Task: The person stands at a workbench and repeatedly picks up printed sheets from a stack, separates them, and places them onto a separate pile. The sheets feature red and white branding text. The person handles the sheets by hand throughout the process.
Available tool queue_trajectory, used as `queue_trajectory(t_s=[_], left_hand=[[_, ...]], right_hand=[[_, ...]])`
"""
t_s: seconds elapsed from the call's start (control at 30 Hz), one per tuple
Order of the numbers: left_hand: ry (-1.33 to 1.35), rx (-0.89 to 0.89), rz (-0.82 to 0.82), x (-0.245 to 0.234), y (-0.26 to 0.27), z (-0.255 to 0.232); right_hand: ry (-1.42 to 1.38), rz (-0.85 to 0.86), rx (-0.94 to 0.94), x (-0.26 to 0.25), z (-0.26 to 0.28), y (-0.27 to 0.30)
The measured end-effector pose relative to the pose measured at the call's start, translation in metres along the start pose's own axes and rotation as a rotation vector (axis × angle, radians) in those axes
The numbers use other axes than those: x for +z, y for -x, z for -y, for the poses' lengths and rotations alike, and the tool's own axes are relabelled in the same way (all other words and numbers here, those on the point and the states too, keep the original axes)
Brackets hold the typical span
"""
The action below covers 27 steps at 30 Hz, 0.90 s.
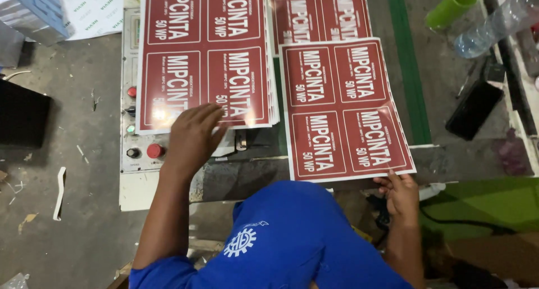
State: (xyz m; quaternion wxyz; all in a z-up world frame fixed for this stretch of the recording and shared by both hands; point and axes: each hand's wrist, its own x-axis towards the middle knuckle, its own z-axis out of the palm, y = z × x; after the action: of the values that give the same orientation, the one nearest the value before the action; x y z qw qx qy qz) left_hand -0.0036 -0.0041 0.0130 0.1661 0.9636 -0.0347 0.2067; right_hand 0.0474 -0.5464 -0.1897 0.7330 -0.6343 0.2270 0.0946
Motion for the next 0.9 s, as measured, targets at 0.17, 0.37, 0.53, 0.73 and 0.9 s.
queue_trajectory(t_s=[0.17, 0.37, 0.53, 0.73, 0.9], left_hand=[[-0.310, 0.168, 0.049, 0.036, 0.014, 0.012], [-0.187, 0.094, 0.116, 0.032, 0.020, 0.019], [-0.097, 0.004, 0.079, 0.012, 0.010, 0.008], [-0.038, 0.009, -0.149, -0.005, -0.001, -0.005], [-0.028, 0.012, -0.233, 0.001, 0.008, 0.003]], right_hand=[[-0.018, 0.048, -0.008, 0.009, 0.002, 0.005], [-0.010, 0.088, -0.004, 0.031, 0.003, -0.007], [0.018, 0.112, -0.031, 0.060, 0.012, -0.043], [0.031, 0.176, -0.083, 0.066, 0.016, -0.097], [0.090, 0.200, -0.057, 0.088, 0.027, -0.138]])
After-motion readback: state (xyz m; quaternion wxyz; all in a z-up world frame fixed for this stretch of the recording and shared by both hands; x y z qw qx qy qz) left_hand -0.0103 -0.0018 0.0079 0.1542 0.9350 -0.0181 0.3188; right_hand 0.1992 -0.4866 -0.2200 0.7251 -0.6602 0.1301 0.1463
